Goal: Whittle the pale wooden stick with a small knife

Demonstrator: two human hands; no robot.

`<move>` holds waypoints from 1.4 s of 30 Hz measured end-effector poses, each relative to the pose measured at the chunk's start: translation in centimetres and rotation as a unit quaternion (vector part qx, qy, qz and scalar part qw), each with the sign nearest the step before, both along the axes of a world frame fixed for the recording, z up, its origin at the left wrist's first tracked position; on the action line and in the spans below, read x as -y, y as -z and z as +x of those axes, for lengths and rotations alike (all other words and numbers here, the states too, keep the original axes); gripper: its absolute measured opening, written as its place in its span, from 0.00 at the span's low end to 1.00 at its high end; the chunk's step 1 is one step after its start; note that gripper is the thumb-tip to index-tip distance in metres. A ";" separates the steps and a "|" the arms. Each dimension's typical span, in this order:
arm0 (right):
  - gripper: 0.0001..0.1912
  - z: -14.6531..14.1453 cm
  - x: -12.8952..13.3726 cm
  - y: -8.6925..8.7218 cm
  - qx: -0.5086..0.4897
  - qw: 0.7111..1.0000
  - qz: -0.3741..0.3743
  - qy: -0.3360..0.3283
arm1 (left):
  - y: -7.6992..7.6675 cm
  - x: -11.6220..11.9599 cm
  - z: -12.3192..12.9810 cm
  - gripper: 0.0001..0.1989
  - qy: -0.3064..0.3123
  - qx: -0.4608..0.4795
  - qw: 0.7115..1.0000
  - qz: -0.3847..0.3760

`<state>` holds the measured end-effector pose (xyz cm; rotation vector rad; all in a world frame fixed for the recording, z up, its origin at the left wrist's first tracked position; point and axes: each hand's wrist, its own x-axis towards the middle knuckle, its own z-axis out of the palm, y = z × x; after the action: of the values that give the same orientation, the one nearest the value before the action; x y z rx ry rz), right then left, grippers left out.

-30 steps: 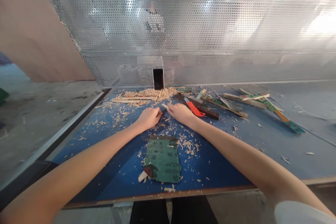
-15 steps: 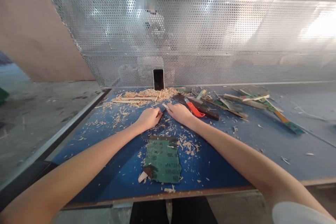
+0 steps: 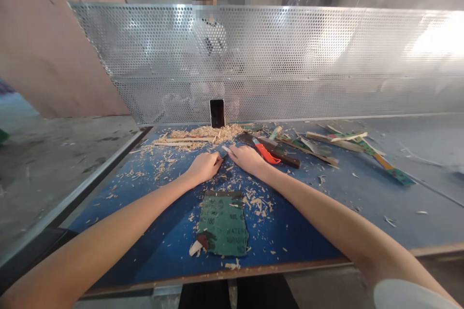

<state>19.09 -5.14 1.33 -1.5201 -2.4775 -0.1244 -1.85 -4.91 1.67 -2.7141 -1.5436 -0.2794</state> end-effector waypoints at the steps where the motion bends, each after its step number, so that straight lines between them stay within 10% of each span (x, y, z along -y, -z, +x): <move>1: 0.16 0.1 0.0 0.0 0.002 1.000 0.010 -0.008 | 0.0 0.0 0.0 0.16 -0.001 -0.002 1.000 0.001; 42: 0.14 1.3 -1.4 0.7 -0.019 1.000 0.009 -0.011 | 0.2 -0.2 -0.1 0.16 0.001 0.011 1.000 0.000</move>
<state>20.40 -3.78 0.61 -1.4750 -2.4567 -0.1124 -1.92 -4.68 1.42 -2.7223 -1.5449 -0.3104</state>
